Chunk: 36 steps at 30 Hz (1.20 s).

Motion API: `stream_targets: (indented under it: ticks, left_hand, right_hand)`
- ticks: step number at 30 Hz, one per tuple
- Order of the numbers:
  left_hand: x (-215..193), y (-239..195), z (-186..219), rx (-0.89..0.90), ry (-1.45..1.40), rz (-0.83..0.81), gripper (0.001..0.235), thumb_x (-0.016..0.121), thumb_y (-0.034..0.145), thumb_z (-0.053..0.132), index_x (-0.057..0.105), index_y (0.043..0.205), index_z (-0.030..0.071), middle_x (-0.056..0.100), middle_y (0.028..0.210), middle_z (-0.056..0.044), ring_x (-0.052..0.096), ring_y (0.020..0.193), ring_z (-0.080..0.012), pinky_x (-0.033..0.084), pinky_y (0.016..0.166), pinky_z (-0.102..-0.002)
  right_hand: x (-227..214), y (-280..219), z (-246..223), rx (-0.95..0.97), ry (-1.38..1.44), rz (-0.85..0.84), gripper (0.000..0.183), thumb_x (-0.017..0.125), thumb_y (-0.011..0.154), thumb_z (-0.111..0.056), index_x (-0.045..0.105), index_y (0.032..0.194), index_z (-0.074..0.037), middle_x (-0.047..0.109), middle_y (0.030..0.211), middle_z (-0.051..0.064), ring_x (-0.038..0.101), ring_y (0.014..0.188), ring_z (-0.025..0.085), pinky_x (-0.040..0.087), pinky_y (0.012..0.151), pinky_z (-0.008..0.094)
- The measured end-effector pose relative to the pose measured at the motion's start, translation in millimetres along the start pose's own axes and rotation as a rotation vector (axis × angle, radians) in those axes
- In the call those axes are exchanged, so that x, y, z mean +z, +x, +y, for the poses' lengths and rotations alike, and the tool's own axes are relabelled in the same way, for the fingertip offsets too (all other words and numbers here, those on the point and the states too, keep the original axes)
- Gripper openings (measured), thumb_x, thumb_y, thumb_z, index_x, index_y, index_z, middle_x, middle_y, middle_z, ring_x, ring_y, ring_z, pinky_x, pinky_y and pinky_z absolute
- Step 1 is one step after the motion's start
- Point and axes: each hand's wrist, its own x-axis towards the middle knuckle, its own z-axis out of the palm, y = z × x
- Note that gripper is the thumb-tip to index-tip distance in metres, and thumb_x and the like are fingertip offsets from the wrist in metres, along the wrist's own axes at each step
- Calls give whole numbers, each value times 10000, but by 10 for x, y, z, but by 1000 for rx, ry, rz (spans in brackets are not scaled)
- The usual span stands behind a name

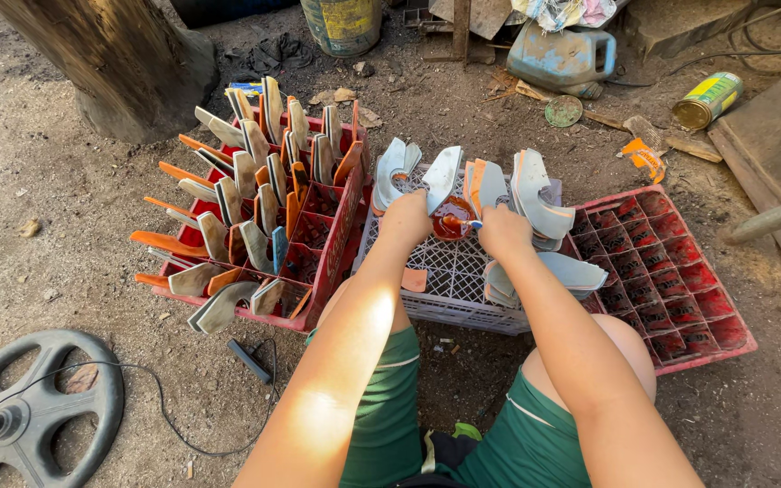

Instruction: The person paints curved plastic parts with orange paint using a brush. They dip the brush into a small container, apply paint to each part, and place the painted parts into a red crate.

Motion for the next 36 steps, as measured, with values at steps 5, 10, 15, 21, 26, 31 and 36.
stream_targets:
  ticks: [5, 10, 15, 21, 26, 31, 36]
  left_hand:
    - [16, 7, -8, 44, -9, 25, 534, 751, 726, 59, 622, 1243, 34, 713, 1085, -211, 679, 1062, -372, 545, 918, -453]
    - [-85, -45, 19, -30, 19, -28, 455, 754, 766, 110, 666, 1212, 97, 725, 1099, -178, 680, 1080, -362, 554, 901, -480]
    - [-125, -36, 5, -74, 40, -34, 402, 773, 814, 188, 672, 1196, 110, 714, 1119, -176, 683, 1092, -370, 556, 888, -524]
    - [-122, -59, 26, -115, 36, -68, 444, 761, 810, 173, 655, 1240, 158, 699, 1163, -149, 661, 1138, -361, 527, 904, -606]
    - [-161, -98, 72, -134, 39, -82, 439, 726, 836, 146, 659, 1267, 191, 697, 1200, -140, 643, 1174, -360, 490, 955, -649]
    - [-235, -120, 96, -160, 16, -89, 443, 732, 828, 153, 656, 1263, 183, 683, 1235, -125, 622, 1211, -341, 452, 981, -691]
    - [-256, -71, 105, -239, 4, -65, 416, 773, 796, 173, 675, 1197, 122, 675, 1239, -143, 612, 1230, -352, 475, 994, -650]
  right_hand:
    - [-340, -97, -25, 113, 77, -20, 288, 631, 949, -305, 726, 1144, -116, 720, 1101, 174, 702, 1018, 386, 555, 854, 510]
    - [-600, -246, 62, 135, 172, 75, 300, 599, 922, -248, 750, 1167, -163, 750, 1097, 153, 707, 1028, 361, 550, 871, 496]
    - [-580, -395, 88, 105, 153, 147, 284, 627, 924, -312, 739, 1126, -146, 739, 1076, 150, 707, 997, 359, 551, 846, 498]
    - [-175, -302, 47, 16, 35, 134, 188, 616, 910, -166, 739, 1043, -116, 718, 1046, 140, 714, 948, 367, 570, 791, 502]
    - [-21, -218, 148, -47, -111, 112, 158, 622, 896, -116, 739, 1001, -104, 705, 1013, 151, 725, 922, 355, 580, 748, 483]
    - [-460, -352, 149, -22, -82, 157, 166, 631, 911, -122, 774, 995, -135, 717, 1002, 135, 718, 923, 348, 568, 768, 474]
    - [-1091, -716, 92, -8, 126, 356, 190, 704, 905, -235, 779, 1058, -151, 710, 975, 125, 702, 846, 336, 558, 735, 448]
